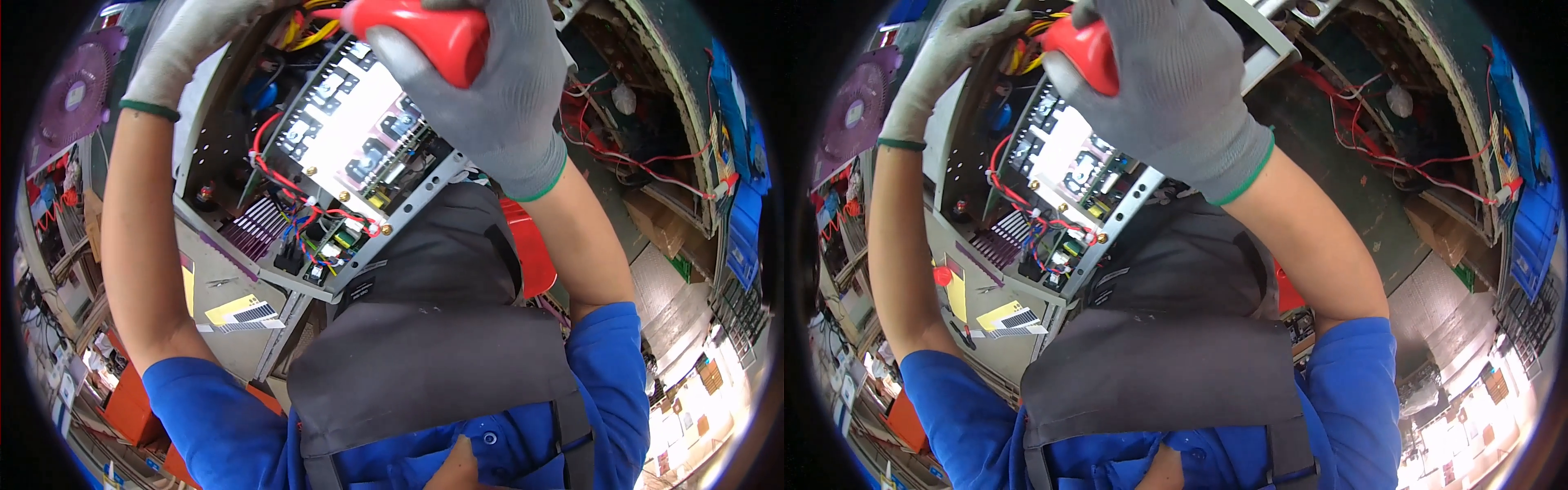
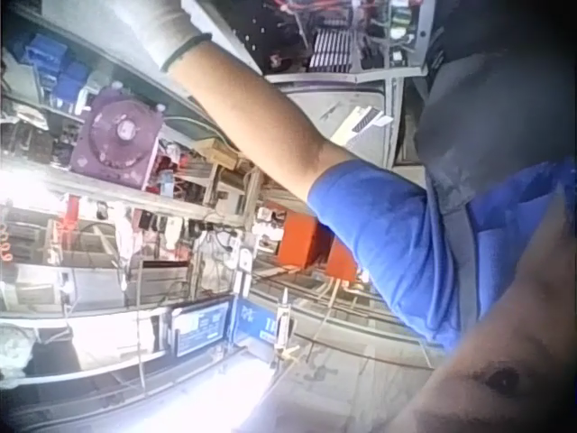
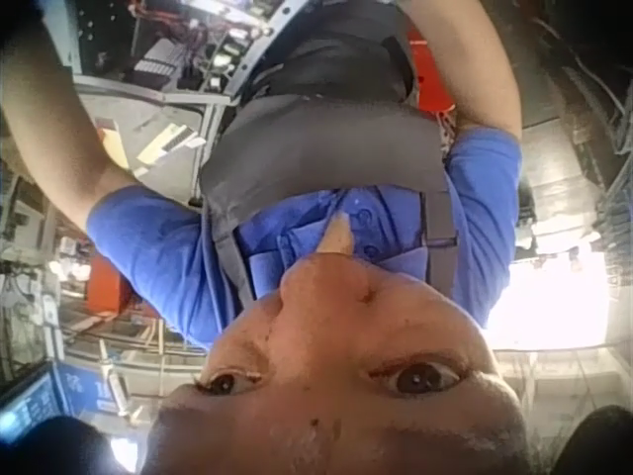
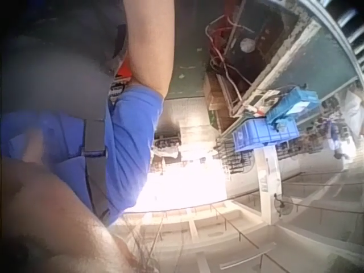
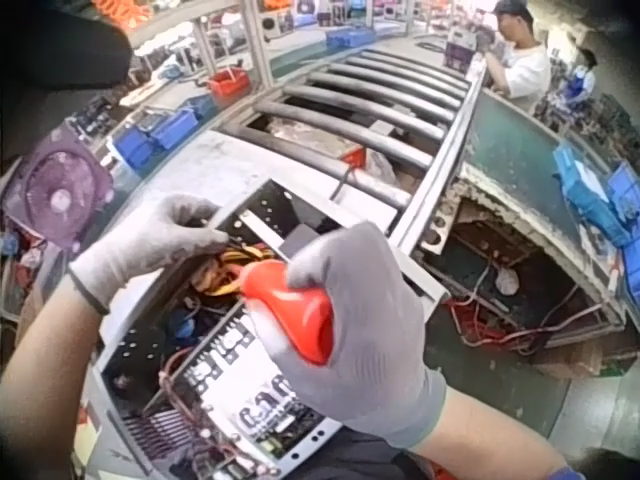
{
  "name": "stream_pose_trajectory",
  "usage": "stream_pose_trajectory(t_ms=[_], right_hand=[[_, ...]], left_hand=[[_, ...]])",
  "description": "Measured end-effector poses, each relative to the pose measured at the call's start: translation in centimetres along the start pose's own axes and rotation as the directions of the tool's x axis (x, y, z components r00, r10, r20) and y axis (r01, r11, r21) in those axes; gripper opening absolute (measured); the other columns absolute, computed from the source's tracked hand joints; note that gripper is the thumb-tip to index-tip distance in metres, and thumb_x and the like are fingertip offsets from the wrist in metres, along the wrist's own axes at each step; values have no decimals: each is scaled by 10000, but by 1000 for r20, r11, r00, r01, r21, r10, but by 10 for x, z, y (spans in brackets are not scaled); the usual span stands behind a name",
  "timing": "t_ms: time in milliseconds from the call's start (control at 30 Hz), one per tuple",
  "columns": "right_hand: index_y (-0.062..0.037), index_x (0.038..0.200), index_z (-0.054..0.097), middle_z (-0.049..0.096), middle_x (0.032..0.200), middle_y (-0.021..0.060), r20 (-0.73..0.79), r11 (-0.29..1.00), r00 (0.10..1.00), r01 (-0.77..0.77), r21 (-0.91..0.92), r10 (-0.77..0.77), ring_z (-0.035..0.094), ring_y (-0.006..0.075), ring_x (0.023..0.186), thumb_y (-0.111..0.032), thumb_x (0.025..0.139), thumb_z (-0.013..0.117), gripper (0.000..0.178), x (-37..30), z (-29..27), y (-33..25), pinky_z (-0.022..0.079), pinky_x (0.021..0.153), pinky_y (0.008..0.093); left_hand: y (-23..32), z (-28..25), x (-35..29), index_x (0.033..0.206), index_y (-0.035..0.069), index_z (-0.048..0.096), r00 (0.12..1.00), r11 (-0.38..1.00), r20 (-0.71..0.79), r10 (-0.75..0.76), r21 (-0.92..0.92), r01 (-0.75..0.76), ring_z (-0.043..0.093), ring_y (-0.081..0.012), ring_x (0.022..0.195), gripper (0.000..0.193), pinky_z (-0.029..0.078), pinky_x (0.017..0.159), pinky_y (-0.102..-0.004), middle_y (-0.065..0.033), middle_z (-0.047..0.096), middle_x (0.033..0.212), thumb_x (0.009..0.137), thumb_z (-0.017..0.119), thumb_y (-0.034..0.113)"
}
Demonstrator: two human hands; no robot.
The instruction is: The recorder is assembling an electronic inverter on a conveyor belt, applying thermal paste or sealant to components using a red dispenser and inspecting internal wiring.
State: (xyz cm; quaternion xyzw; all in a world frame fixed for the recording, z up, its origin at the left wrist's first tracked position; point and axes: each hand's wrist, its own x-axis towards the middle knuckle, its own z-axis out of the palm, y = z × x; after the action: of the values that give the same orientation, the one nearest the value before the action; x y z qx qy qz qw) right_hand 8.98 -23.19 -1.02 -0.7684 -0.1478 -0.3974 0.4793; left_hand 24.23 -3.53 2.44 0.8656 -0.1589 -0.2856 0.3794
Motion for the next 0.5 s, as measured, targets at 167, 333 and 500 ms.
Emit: stream_pose_trajectory(t_ms=[167,333,500], right_hand=[[-51,1000,613,616,928,37,170,975,965,-179,-132,200,603,122,823,-118,781,831,316,-2,-4,4,511,756,269],[-32,1011,612,607,946,19,94,717,730,-683,143,677,582,106,848,-210,846,751,280,20,-22,12,482,781,250],[-42,1058,531,546,964,73,255,437,537,-824,361,804,559,140,836,-272,857,691,345,23,-63,-14,469,723,257]], left_hand=[[14,-6,-12,1078,16,705,980,872,-41,195,464,-154,651,-202,804,416,499,736,-342,-131,716,899,859,722,370],[6,-12,-38,1236,51,668,987,941,-146,64,338,-12,673,-328,1017,554,496,909,-391,-205,714,1084,901,614,490],[-46,-4,-105,1352,46,570,738,825,-473,481,529,-199,682,-356,983,497,526,874,-455,-223,655,1196,971,597,365]])
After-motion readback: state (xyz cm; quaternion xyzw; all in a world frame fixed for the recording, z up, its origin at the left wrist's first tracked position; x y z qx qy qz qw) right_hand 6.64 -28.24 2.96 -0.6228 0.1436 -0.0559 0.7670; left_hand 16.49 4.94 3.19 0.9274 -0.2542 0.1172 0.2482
